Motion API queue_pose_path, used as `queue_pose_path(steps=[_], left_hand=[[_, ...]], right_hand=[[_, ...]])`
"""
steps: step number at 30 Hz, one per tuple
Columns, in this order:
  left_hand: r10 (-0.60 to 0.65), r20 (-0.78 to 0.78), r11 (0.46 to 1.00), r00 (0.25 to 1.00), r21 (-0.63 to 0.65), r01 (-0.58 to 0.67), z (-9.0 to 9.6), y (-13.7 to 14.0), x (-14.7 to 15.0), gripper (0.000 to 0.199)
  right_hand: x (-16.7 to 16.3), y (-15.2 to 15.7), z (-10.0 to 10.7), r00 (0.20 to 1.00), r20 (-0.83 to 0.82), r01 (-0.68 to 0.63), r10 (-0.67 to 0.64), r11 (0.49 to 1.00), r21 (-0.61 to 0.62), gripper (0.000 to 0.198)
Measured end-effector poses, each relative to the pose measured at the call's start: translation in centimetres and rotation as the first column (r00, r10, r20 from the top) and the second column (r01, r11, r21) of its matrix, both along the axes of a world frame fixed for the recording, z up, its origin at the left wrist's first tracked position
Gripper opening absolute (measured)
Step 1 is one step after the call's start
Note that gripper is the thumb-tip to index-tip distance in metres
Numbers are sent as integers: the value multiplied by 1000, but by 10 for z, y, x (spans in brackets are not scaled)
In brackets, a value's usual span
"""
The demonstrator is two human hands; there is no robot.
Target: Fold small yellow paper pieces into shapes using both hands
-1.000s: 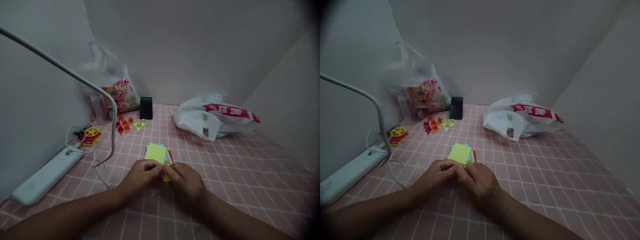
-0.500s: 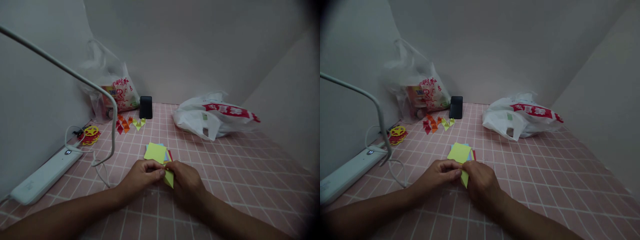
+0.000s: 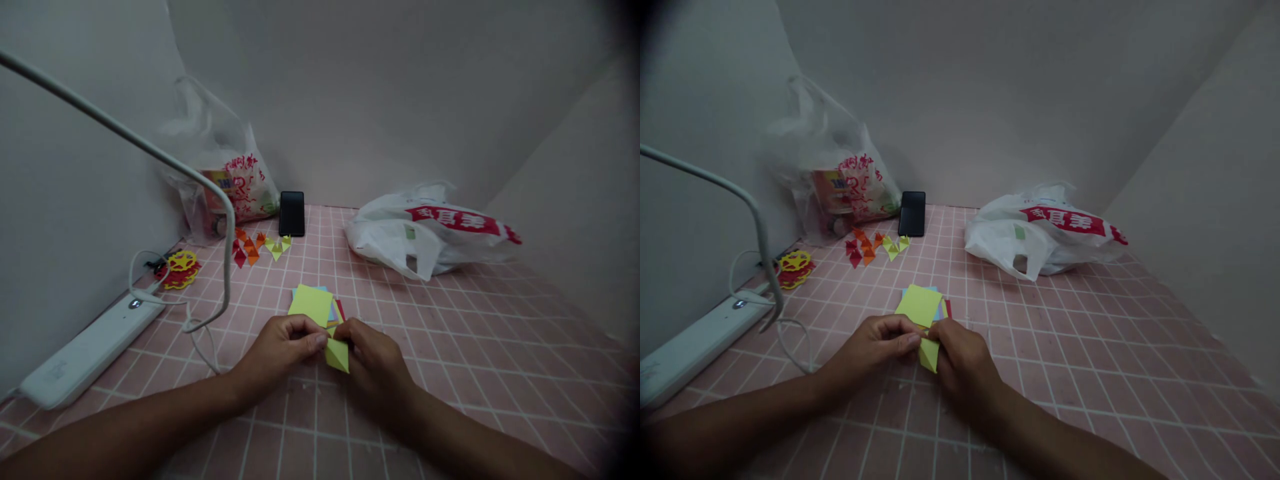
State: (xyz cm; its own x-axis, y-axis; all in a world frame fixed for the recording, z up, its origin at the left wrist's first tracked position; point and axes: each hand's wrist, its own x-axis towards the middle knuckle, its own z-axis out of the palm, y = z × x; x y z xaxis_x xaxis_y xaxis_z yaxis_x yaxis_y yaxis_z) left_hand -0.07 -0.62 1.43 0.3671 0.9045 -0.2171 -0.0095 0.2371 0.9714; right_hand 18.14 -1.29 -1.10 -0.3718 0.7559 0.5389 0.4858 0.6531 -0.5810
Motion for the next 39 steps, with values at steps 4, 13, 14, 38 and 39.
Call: queue_pose_path(steps=[4, 13, 14, 38, 39], left_hand=[[-4, -7, 1000, 1000, -12, 4, 2, 1, 0, 23], [-16, -30, 999, 999, 52, 18, 3, 1, -1, 20], [-12, -30, 998, 999, 57, 13, 3, 2, -2, 20], [39, -85, 992, 996, 126, -28, -3, 6, -2, 20], [37, -64, 993, 997, 111, -30, -3, 6, -1, 20]], right_hand=[[1, 0, -2, 1000, 27, 9, -10, 999, 38, 17], [0, 2, -3, 999, -43, -31, 28, 997, -69, 13], [0, 2, -2, 998, -64, -34, 28, 994, -104, 12], [-6, 8, 8, 873, -479, -309, -85, 665, -680, 16], [-6, 8, 8, 871, -482, -310, -88, 663, -681, 17]])
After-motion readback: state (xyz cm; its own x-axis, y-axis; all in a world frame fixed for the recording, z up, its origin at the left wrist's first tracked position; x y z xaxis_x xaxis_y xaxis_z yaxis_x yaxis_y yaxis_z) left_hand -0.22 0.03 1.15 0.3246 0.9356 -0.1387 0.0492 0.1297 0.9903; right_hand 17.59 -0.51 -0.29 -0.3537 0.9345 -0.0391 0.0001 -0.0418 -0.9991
